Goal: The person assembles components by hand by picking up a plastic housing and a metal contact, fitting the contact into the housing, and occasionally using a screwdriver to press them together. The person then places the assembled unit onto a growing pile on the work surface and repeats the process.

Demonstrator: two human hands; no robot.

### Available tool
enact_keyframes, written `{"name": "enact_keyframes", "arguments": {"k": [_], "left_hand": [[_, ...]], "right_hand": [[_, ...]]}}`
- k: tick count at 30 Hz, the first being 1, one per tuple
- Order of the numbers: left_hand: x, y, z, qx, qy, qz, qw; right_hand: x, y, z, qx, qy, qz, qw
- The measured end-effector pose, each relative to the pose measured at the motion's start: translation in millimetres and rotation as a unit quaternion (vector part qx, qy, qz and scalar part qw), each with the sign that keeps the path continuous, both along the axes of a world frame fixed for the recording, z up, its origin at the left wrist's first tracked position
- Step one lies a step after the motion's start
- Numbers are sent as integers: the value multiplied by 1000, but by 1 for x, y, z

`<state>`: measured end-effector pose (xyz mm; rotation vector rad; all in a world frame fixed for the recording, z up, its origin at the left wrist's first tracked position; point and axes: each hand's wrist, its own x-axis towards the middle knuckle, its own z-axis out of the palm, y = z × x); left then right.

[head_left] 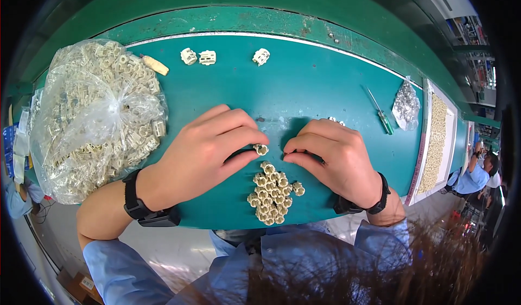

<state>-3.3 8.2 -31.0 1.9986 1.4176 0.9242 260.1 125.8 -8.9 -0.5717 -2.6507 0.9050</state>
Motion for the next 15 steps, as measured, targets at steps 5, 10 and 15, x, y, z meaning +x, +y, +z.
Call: {"name": "enact_keyframes", "arguments": {"k": [5,10,15], "left_hand": [[5,-1,-3,-1,5,0,1000],[7,0,-5,11,4,4,1000],[7,-1,-6,19,7,4,1000]], "right_hand": [[-13,-6,3,-24,57,-15,998],[-21,-12,-2,-12,90,-8,996],[-22,-12,-4,-10,86,-9,996]]}}
